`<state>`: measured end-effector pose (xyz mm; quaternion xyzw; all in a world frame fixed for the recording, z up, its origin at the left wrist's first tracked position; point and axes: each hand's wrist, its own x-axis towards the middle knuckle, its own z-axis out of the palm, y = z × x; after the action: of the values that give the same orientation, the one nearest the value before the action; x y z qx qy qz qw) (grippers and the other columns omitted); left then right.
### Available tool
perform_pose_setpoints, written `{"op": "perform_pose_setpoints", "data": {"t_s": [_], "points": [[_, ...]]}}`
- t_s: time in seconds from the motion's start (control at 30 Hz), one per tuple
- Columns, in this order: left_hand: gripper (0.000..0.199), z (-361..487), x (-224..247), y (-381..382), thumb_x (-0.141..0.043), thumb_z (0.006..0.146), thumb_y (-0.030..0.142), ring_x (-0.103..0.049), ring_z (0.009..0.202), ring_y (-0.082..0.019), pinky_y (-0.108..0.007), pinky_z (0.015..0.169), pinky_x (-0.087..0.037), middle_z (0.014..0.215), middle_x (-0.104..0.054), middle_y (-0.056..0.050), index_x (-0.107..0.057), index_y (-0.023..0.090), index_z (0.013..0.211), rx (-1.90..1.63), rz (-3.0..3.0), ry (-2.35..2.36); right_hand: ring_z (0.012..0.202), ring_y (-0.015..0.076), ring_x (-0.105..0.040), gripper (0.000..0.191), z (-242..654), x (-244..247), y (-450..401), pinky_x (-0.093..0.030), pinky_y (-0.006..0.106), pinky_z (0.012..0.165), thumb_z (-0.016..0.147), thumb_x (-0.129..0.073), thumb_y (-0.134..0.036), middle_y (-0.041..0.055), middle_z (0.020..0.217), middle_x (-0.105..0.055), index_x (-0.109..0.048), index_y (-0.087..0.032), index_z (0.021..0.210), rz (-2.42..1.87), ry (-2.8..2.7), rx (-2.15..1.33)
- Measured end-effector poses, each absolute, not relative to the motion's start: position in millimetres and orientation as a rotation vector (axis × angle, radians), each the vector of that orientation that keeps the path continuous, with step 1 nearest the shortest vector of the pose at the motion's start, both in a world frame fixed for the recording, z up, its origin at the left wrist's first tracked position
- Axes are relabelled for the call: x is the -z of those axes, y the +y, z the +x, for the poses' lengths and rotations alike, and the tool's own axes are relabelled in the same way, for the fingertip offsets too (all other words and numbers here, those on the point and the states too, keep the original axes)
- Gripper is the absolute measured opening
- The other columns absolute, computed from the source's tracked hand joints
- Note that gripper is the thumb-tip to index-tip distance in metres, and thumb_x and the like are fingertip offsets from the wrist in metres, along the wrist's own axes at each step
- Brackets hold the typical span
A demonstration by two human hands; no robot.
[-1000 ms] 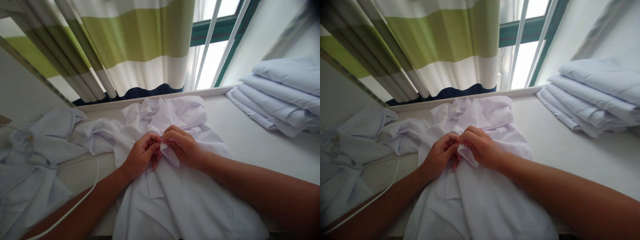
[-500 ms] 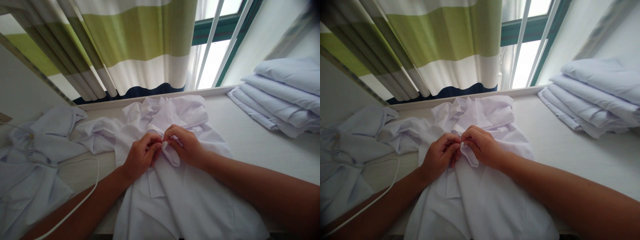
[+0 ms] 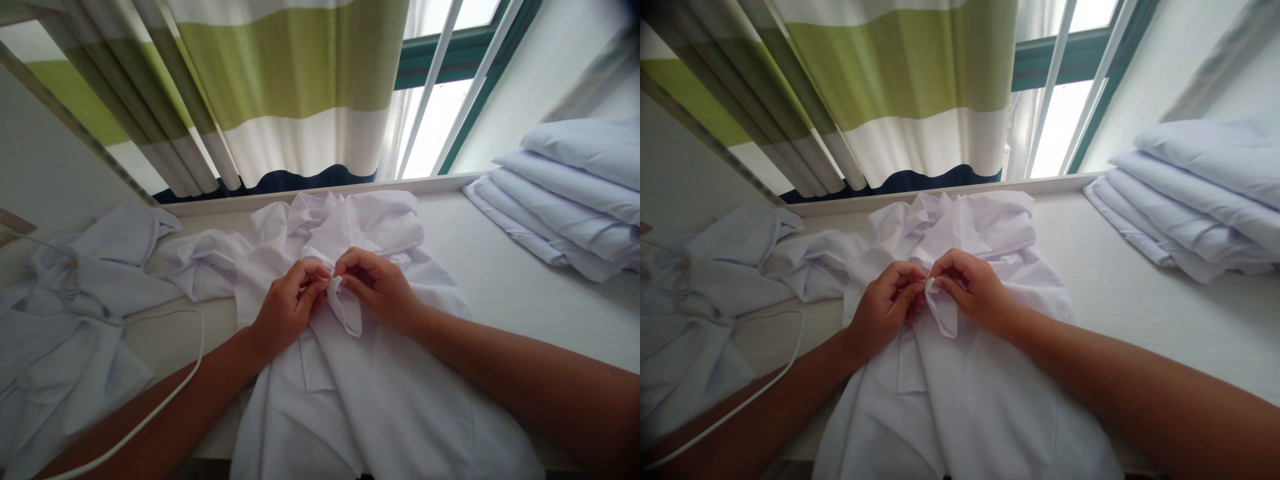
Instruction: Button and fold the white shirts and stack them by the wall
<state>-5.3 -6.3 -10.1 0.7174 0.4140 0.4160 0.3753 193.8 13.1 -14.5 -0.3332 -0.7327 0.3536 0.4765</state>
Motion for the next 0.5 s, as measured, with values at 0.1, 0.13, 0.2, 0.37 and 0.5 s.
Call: {"op": "perform_pose_setpoints", "data": {"t_s": [0.1,0.13,0.2,0.37,0.5], "points": [[0.009,-4.9,9.4,-6.5,-0.053,0.1,0.026,-0.058,0.061,-0.008,-0.019,0.059,-0.05,0.075,-0.06,0.004,-0.058,0.021,0.105,-1.066,1.87,1.06,0.075,0.0146,-0.06,0.005,192.8,14.3,12.8,-0.047,0.027,0.069,0.092,-0.064,-0.025,0.0006,0.084,-0.065,-0.063,-0.021,0.09,-0.799,-1.733,-0.977],[0.008,-4.9,9.3,-6.5,-0.053,0.1,0.026,-0.058,0.062,-0.009,-0.02,0.06,-0.05,0.075,-0.06,0.004,-0.057,0.021,0.104,-1.058,1.868,1.061,0.075,0.0144,-0.06,0.006,192.8,14.0,12.7,-0.047,0.027,0.068,0.092,-0.065,-0.026,0.0004,0.083,-0.065,-0.064,-0.021,0.09,-0.794,-1.726,-0.99],[0.008,-5.3,9.2,-6.3,-0.053,0.1,0.026,-0.058,0.063,-0.009,-0.021,0.062,-0.05,0.075,-0.06,0.004,-0.057,0.021,0.104,-1.038,1.858,1.063,0.074,0.014,-0.06,0.005,193.3,13.1,12.3,-0.047,0.026,0.067,0.091,-0.065,-0.024,0.0001,0.082,-0.066,-0.064,-0.02,0.089,-0.79,-1.734,-0.984],[0.008,-5.3,8.9,-7.4,-0.052,0.1,0.027,-0.057,0.064,-0.01,-0.022,0.065,-0.049,0.076,-0.058,0.003,-0.055,0.022,0.106,-1.016,1.914,1.059,0.074,0.0145,-0.06,0.003,194.8,13.1,11.6,-0.047,0.027,0.067,0.09,-0.066,-0.023,0.0006,0.082,-0.067,-0.066,-0.02,0.088,-0.801,-1.772,-0.937],[0.011,-2.8,6.3,-9.4,-0.048,0.101,0.029,-0.06,0.071,-0.013,-0.023,0.066,-0.049,0.082,-0.061,0.0,-0.053,0.021,0.107,-1.02,2.012,1.108,0.073,0.0153,-0.06,0.007,195.0,15.2,11.0,-0.046,0.027,0.064,0.09,-0.068,-0.027,0.0014,0.081,-0.067,-0.067,-0.02,0.089,-0.815,-1.769,-0.911]]}}
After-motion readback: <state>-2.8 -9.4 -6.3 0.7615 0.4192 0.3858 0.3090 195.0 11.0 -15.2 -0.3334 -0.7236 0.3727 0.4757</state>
